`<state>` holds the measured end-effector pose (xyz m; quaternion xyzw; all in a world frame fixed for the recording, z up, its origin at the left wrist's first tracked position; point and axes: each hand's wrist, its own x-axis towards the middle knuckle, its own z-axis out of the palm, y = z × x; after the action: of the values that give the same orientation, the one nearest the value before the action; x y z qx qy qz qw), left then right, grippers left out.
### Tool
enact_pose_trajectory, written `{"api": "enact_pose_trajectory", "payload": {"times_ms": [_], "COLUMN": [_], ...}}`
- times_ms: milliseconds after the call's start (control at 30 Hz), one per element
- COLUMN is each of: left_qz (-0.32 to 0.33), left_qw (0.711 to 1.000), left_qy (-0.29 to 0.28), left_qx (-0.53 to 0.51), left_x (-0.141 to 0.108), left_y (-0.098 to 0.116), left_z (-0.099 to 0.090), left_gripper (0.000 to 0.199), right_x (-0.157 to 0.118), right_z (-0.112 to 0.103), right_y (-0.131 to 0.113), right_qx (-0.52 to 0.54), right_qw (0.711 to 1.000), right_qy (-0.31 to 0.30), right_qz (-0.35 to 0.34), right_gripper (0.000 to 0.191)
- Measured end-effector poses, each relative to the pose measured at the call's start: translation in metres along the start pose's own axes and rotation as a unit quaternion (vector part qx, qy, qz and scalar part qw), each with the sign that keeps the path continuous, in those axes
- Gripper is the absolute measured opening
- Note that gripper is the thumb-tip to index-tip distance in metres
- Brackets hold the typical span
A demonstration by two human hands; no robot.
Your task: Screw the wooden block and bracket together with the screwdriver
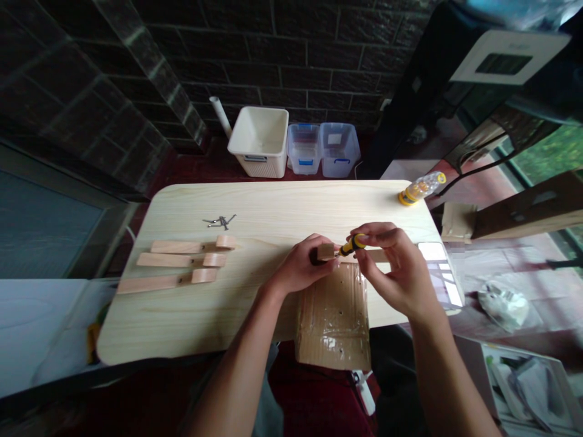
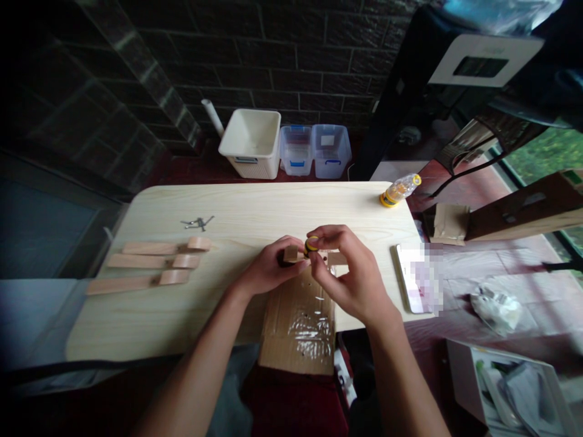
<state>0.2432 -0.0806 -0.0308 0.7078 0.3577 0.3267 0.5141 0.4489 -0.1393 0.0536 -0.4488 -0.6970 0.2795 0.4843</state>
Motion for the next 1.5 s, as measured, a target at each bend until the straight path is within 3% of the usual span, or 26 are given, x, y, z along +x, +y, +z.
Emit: {"api": "enact_pose_trajectory", "payload": {"times_ms": [800,1000,1267,1500], "left_qz": [-0.008,-0.008,-0.013,-0.009], "left_qw": [1.0,1.0,1.0,1.0], "left_qy": [-0.001,-0.013,-0.006,-0.004], "left_qx": [0.003,0.006,0.004,-0.004], "left_x": [-0.0003,-0.0004,0.0004,-0.0012], "left_y": [0.002,0.0028,0.006,0.0043], "left_z": [-0.0005,-0.0014,-0.0013,-0.0008], "left_gripper": [0.02,0.02,0.02,0.019], "right_x": [0.0007,0.0002,0.0022,0.0004], "right_z": [0.0005,-0.0006,-0.0004,-0.0006], "right_y": [0.0043,-0.002,0.0022,-0.0045], "right_qx": [-0.008,-0.007,-0.033,-0.018], "right_qw": [1.0,1.0,0.999,1.0], "right_qy": [0.011,-0.013,-0.003,-0.016], "right_qz": [-0.02,-0.009,-0.039,-0.015], "right_gripper": [0.023,0.023,0.024,0.025]}}
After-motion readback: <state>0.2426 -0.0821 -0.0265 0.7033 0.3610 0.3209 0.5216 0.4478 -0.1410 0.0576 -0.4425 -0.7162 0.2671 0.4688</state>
